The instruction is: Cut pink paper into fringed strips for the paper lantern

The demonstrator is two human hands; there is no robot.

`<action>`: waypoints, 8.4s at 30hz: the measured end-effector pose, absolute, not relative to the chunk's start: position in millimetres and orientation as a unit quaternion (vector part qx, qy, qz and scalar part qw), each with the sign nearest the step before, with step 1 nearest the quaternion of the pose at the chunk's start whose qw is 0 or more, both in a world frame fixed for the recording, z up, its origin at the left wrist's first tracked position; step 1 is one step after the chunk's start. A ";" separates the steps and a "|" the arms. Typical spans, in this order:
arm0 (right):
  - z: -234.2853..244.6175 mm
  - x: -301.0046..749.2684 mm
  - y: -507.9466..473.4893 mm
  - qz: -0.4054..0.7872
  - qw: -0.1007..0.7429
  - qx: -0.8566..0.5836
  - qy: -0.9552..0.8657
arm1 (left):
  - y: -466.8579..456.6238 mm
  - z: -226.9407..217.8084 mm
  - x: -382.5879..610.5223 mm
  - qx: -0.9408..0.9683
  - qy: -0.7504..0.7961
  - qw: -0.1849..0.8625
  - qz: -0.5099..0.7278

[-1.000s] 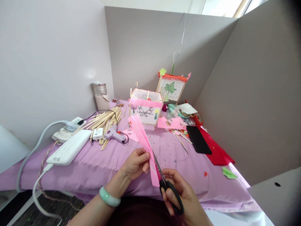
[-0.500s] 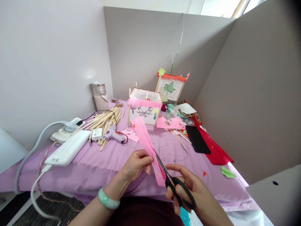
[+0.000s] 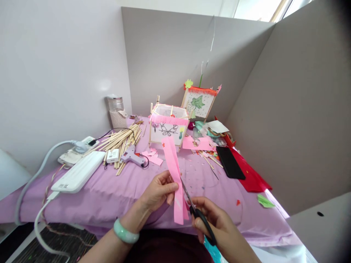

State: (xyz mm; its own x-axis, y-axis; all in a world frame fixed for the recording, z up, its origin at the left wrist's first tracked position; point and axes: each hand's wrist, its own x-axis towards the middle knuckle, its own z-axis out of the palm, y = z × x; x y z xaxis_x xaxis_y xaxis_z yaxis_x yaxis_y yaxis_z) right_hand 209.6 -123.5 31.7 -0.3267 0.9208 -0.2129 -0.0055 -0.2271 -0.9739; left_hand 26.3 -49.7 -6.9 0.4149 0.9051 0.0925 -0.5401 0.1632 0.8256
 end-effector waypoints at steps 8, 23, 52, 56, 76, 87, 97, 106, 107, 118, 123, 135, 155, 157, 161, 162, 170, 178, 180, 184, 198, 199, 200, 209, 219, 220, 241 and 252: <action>31.2 214.0 -118.4 0.602 0.345 -0.495 -0.524 | -50.7 -2.7 25.9 0.405 0.211 0.735 0.501; 10.4 197.9 -125.5 0.701 0.368 -0.357 -0.496 | -45.2 -12.2 26.4 0.341 0.190 0.750 0.534; -10.8 183.0 -131.4 0.630 0.431 -0.412 -0.498 | -46.9 -5.6 24.3 0.320 0.180 0.774 0.516; -5.6 181.6 -134.4 0.619 0.437 -0.427 -0.494 | -46.8 -6.8 24.1 0.323 0.173 0.778 0.510; 1.5 173.5 -138.3 0.609 0.449 -0.428 -0.495 | -48.4 -11.5 23.8 0.341 0.152 0.775 0.510; 5.8 174.3 -133.0 0.632 0.452 -0.385 -0.499 | -48.9 -11.0 23.9 0.345 0.127 0.780 0.507; -1.2 171.7 -131.1 0.624 0.457 -0.387 -0.502 | -48.1 -12.4 24.3 0.345 0.112 0.783 0.505; 5.1 173.6 -125.5 0.637 0.467 -0.333 -0.514 | -50.4 -13.4 25.4 0.372 0.113 0.775 0.499; 5.0 172.7 -125.6 0.635 0.471 -0.335 -0.513 | -50.6 -13.1 25.3 0.370 0.114 0.775 0.500; -5.4 179.8 -125.7 0.583 0.460 -0.411 -0.529 | -48.6 -8.6 26.2 0.374 0.154 0.753 0.519; -6.3 182.0 -128.2 0.577 0.455 -0.434 -0.521 | -49.3 -1.3 25.1 0.374 0.156 0.758 0.512; -13.6 180.4 -124.7 0.592 0.440 -0.391 -0.550 | -46.4 -9.2 26.2 0.338 0.183 0.770 0.509; -10.6 172.0 -125.9 0.635 0.450 -0.350 -0.522 | -48.2 -11.2 25.9 0.327 0.177 0.756 0.538; -9.2 171.7 -125.3 0.633 0.454 -0.341 -0.527 | -48.7 -10.1 25.6 0.325 0.182 0.760 0.533; -7.2 171.1 -125.4 0.640 0.456 -0.320 -0.529 | -49.9 -8.3 25.3 0.313 0.206 0.757 0.535; -6.8 171.0 -125.4 0.643 0.454 -0.318 -0.528 | -50.2 -7.8 25.2 0.309 0.212 0.756 0.537; -0.2 169.0 -122.1 0.662 0.457 -0.308 -0.507 | -50.6 -2.8 22.8 0.326 0.203 0.769 0.511; -7.7 172.9 -124.1 0.633 0.451 -0.365 -0.512 | -47.9 -7.3 22.3 0.343 0.183 0.755 0.527; -11.4 175.8 -123.9 0.624 0.449 -0.379 -0.516 | -47.9 -6.3 23.0 0.342 0.173 0.755 0.532; -13.2 179.8 -124.4 0.610 0.446 -0.389 -0.526 | -47.8 -5.3 24.6 0.325 0.169 0.748 0.554; -3.4 166.7 -123.7 0.637 0.454 -0.339 -0.523 | -52.1 -3.8 23.5 0.348 0.184 0.747 0.536; -4.8 165.8 -124.2 0.636 0.458 -0.341 -0.519 | -52.3 -3.8 23.3 0.348 0.184 0.748 0.535; -6.4 165.1 -124.8 0.634 0.462 -0.344 -0.516 | -52.3 -4.0 23.2 0.347 0.184 0.749 0.534; -12.7 163.6 -126.4 0.637 0.471 -0.351 -0.500 | -49.7 -7.1 24.0 0.310 0.175 0.755 0.551; -6.1 161.8 -120.7 0.634 0.473 -0.332 -0.514 | -50.8 -5.0 22.5 0.327 0.214 0.758 0.522; -5.0 160.9 -120.6 0.631 0.477 -0.332 -0.514 | -50.9 -5.1 22.4 0.328 0.216 0.758 0.521; -20.3 172.0 -120.4 0.597 0.464 -0.372 -0.539 | -47.0 -11.3 24.2 0.342 0.168 0.751 0.539; -4.5 162.9 -118.8 0.632 0.470 -0.340 -0.513 | -50.3 -9.1 25.6 0.335 0.184 0.744 0.547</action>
State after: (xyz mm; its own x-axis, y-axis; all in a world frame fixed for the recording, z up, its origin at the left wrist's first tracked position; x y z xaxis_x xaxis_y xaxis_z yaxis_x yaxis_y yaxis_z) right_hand 162.9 -118.8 -4.5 -0.3260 0.9439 0.0531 -0.2455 -0.0303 -0.9689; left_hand 25.6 -50.3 -9.1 0.3332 0.9383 0.0930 -0.6916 0.1762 0.7005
